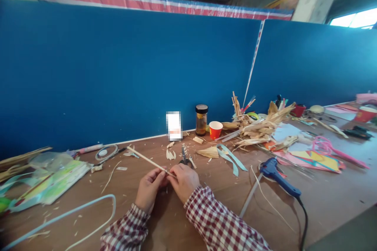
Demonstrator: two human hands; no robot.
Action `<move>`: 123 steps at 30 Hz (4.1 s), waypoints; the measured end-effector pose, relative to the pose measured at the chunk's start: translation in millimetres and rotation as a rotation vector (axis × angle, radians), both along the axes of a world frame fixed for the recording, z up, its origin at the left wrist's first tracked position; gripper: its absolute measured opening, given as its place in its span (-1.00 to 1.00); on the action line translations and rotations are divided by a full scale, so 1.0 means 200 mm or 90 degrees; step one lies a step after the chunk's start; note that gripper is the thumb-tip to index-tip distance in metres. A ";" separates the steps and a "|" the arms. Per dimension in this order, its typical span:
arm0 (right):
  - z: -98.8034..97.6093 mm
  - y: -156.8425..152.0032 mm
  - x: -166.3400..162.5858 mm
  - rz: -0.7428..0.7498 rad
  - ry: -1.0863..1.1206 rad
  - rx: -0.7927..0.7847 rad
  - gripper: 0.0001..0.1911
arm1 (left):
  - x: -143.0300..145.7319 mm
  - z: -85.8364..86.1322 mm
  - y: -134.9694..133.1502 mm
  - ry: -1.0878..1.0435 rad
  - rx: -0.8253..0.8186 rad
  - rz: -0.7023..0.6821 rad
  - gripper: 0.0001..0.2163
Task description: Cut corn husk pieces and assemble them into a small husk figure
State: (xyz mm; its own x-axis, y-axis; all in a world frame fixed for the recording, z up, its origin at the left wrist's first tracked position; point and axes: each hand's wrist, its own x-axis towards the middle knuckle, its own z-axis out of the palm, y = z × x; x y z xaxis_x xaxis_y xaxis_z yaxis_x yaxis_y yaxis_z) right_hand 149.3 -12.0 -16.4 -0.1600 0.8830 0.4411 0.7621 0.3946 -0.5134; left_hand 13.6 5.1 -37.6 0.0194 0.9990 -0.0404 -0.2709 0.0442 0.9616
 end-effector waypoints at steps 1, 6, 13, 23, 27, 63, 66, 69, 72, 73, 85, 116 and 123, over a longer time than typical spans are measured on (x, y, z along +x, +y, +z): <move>-0.01 0.00 0.00 0.001 -0.019 0.000 -0.91 | 0.00 0.00 0.00 -0.010 -0.009 0.007 -0.66; -0.04 -0.01 0.01 0.005 -0.064 -0.009 -0.79 | -0.01 0.01 0.00 -0.007 -0.039 -0.016 -0.64; -0.03 -0.02 0.01 0.008 -0.096 -0.012 -0.79 | -0.01 0.02 -0.02 0.241 0.112 -0.033 -0.72; -0.03 -0.05 -0.02 -0.031 -0.172 0.024 -0.79 | -0.04 0.02 -0.04 0.748 0.398 0.026 -0.77; -0.03 -0.06 -0.04 -0.016 -0.165 0.081 -0.73 | -0.04 0.03 -0.05 0.819 0.424 0.036 -0.78; -0.08 0.02 0.03 -0.002 0.079 -0.106 -0.89 | -0.02 0.03 -0.01 -0.025 -0.035 0.087 -0.66; -0.05 0.01 0.02 0.005 0.158 -0.070 -0.77 | -0.01 0.03 -0.01 -0.075 -0.066 0.058 -0.67; -0.01 -0.01 0.02 0.046 0.148 -0.082 -0.73 | 0.00 0.03 -0.03 -0.077 -0.062 0.009 -0.69; 0.00 -0.02 0.01 0.071 0.093 -0.099 -0.66 | 0.01 0.03 -0.04 -0.052 -0.050 -0.019 -0.69; 0.01 -0.02 0.02 0.065 0.088 -0.087 -0.63 | 0.00 0.02 -0.04 -0.043 -0.051 -0.017 -0.69; 0.00 0.17 0.29 -0.313 0.419 0.057 -0.70 | -0.01 0.01 -0.02 -0.052 -0.060 0.102 -0.67; -0.01 0.05 0.05 0.226 0.663 -0.346 -0.73 | 0.05 0.06 -0.12 -0.127 -0.197 -0.389 -0.77; -0.03 0.04 0.04 0.251 0.645 -0.347 -0.75 | 0.06 0.05 -0.12 -0.110 -0.178 -0.397 -0.80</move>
State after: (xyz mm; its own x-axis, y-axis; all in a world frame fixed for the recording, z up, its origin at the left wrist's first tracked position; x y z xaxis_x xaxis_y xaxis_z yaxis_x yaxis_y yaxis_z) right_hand 156.6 -3.2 -21.7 -0.2569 0.9603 0.1085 -0.2032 0.0561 -0.9775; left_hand 24.8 -18.1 -27.6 0.6139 0.7524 -0.2387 -0.2625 0.4798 0.8372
